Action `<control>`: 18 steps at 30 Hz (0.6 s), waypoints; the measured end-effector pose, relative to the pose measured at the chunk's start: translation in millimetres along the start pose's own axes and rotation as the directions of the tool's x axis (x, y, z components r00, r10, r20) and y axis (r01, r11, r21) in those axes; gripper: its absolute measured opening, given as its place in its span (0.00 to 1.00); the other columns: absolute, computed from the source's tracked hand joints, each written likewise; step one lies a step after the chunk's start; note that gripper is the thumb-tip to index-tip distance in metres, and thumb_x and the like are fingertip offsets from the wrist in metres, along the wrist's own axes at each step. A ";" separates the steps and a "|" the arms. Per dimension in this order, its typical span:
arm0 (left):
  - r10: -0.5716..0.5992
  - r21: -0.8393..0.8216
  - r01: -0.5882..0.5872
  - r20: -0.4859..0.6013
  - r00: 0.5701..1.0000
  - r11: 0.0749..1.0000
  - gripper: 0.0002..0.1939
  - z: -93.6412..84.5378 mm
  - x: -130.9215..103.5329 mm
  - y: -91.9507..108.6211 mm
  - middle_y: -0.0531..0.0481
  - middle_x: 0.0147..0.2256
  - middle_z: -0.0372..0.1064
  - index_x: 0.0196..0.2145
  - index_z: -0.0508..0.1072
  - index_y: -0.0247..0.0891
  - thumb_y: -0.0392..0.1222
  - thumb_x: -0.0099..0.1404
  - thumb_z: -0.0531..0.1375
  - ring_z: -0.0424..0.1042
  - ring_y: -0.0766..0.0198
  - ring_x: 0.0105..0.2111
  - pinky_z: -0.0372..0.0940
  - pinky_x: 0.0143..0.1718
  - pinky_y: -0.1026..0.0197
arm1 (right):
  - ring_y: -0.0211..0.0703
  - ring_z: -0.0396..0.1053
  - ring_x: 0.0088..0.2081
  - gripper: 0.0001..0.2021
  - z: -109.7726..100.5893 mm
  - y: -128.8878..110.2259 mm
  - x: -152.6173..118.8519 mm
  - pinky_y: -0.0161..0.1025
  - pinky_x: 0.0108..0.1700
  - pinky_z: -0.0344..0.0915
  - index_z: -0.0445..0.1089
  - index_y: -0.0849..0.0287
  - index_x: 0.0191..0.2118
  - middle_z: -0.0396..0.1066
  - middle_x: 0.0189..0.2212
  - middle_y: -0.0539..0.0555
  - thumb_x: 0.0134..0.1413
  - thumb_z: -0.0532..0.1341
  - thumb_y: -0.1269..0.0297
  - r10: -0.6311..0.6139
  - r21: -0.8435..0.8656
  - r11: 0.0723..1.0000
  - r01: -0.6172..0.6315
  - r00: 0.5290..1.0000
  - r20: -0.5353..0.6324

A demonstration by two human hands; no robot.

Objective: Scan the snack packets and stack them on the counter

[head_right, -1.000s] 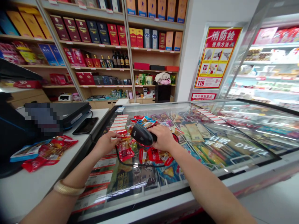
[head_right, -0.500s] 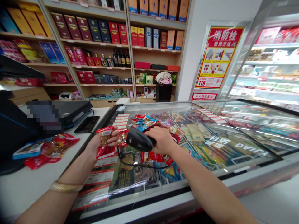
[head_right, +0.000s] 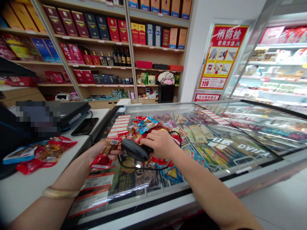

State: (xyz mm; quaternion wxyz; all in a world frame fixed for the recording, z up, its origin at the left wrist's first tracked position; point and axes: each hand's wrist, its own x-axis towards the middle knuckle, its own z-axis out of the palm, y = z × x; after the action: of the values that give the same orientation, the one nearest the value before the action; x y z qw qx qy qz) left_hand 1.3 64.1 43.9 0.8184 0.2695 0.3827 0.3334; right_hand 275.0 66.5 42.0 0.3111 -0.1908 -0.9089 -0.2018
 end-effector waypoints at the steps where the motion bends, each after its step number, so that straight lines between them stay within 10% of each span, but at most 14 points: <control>1: -0.007 0.003 0.007 -0.023 1.000 1.000 0.04 0.6 0.9 -0.6 0.51 0.22 0.60 0.28 0.67 0.35 0.29 0.56 0.56 0.53 0.74 0.15 0.48 0.13 0.74 | 0.42 0.62 0.31 0.13 -0.3 -1.2 0.6 0.39 0.32 0.54 0.71 0.57 0.43 0.71 0.31 0.53 0.50 0.60 0.69 -0.008 -0.015 1.000 0.008 1.000 0.015; 18: -0.067 0.012 0.067 -0.029 0.997 0.998 0.04 0.2 1.6 -1.7 0.48 0.22 0.63 0.26 0.66 0.35 0.29 0.53 0.58 0.52 0.75 0.14 0.47 0.13 0.74 | 0.42 0.61 0.33 0.11 3.0 0.4 0.7 0.38 0.33 0.52 0.72 0.57 0.42 0.71 0.30 0.53 0.51 0.62 0.68 0.017 -0.035 0.999 -0.015 0.998 0.066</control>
State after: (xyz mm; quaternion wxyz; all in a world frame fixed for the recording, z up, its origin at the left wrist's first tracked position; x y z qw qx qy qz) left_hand 2.8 64.2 42.1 0.8216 0.2571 0.4055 0.3073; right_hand 273.3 68.4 40.4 0.2791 -0.2099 -0.9136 -0.2083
